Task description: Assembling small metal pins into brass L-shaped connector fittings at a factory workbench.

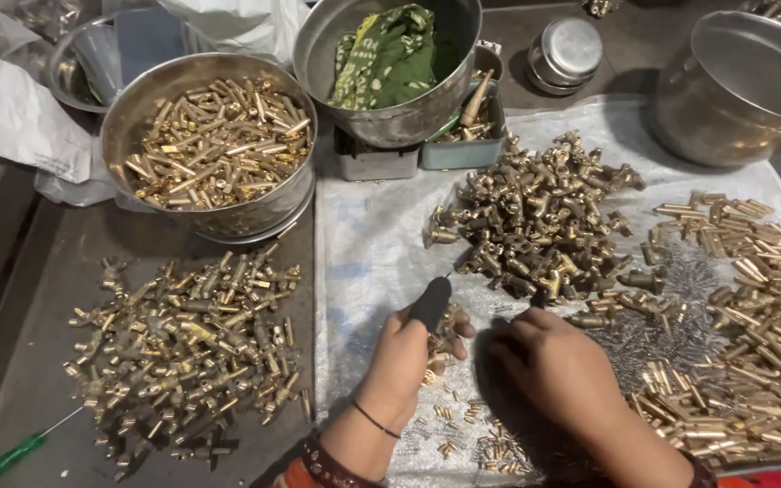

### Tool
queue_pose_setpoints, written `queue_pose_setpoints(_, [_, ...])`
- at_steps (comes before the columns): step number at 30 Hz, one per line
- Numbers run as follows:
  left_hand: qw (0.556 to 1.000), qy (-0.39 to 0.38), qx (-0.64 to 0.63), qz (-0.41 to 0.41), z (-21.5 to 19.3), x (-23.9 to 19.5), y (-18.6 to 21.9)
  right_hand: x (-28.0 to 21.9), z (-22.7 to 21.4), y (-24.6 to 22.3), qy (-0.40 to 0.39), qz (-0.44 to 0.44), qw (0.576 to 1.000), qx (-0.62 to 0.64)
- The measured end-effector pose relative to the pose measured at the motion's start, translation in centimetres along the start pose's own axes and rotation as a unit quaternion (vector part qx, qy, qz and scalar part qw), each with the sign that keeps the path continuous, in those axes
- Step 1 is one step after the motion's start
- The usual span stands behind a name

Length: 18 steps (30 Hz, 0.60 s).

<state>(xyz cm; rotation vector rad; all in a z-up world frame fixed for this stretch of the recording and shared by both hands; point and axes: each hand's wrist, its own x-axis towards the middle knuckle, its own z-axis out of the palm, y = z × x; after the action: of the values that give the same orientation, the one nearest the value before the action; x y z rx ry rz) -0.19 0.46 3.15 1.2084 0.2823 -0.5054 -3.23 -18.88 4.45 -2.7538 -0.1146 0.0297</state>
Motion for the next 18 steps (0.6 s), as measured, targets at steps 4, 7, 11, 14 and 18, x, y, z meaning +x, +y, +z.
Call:
queue_pose_setpoints(4, [0.999,-0.031,-0.018,-0.005,-0.3,0.4,-0.3,0.2,1.8,0.1,0.028,-0.048,0.996,-0.067])
queue_pose_setpoints(7, [0.999,-0.039,-0.025,-0.001,-0.2,0.5,-0.5,0.2,1.3,-0.2,0.008,-0.058,0.995,-0.086])
queue_pose_setpoints(11, [0.998,-0.056,-0.035,0.000,-0.4,1.0,-1.0,0.2,0.4,-0.3,0.021,-0.032,0.997,0.068])
queue_pose_setpoints(14, [0.997,-0.057,-0.050,0.009,-0.8,1.2,-2.0,-0.6,-0.2,-0.8,0.093,-0.067,0.967,0.226])
queue_pose_setpoints(18, [0.996,-0.047,-0.069,-0.010,-0.2,0.7,-1.2,-0.5,0.4,-1.3,0.135,-0.161,0.946,0.247])
